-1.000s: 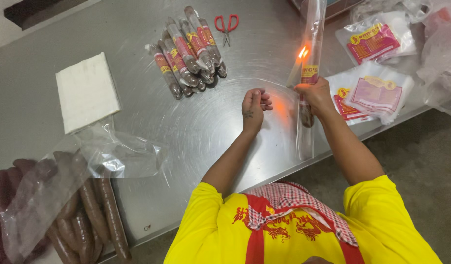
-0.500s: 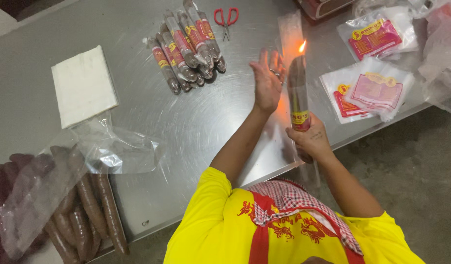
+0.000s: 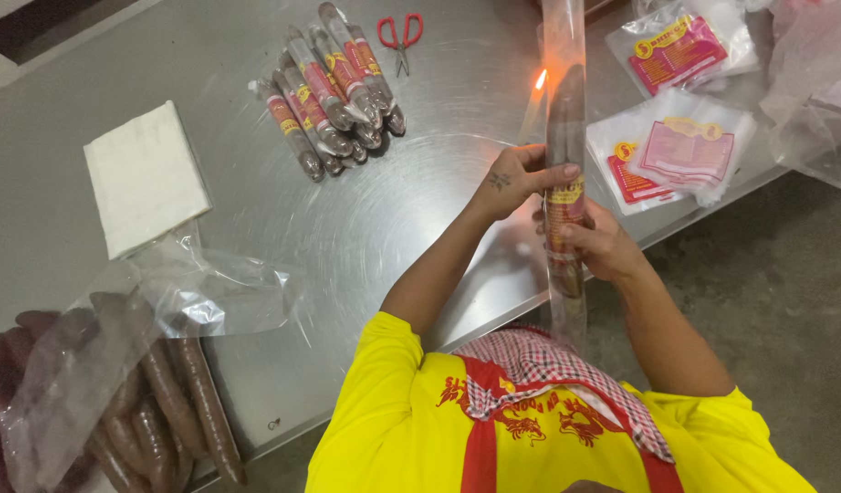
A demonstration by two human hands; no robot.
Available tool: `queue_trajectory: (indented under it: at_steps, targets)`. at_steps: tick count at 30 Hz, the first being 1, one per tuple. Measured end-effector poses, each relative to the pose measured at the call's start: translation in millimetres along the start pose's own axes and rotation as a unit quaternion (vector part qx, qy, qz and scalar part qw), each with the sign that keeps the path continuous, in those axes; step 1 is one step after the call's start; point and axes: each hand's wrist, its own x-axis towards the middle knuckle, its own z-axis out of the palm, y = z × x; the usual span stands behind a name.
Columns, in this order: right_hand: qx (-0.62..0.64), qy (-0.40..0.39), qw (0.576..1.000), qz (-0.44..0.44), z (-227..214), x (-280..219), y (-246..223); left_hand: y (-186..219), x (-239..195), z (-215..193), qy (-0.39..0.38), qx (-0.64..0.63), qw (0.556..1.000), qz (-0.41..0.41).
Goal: The person places a sausage onto a sheet of plastic film, rolls it, and then passes the ends of the plastic wrap through a candle flame to heat-seal them.
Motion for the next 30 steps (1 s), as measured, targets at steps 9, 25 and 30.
queue_trajectory:
  at_steps: [9,25,30]
  targets:
    - [-0.117,0.076,0.988,-0.067,-16,30,31,-4,34,-17,0.108,0.015,0.994,0.003]
    - [-0.135,0.135,0.974,-0.119,-39,188,-3,-70,-7,-115,0.386,-0.148,0.909,0.054]
    - [-0.162,0.126,0.963,-0.178,-38,195,-15,-55,8,-114,0.433,-0.161,0.879,0.121]
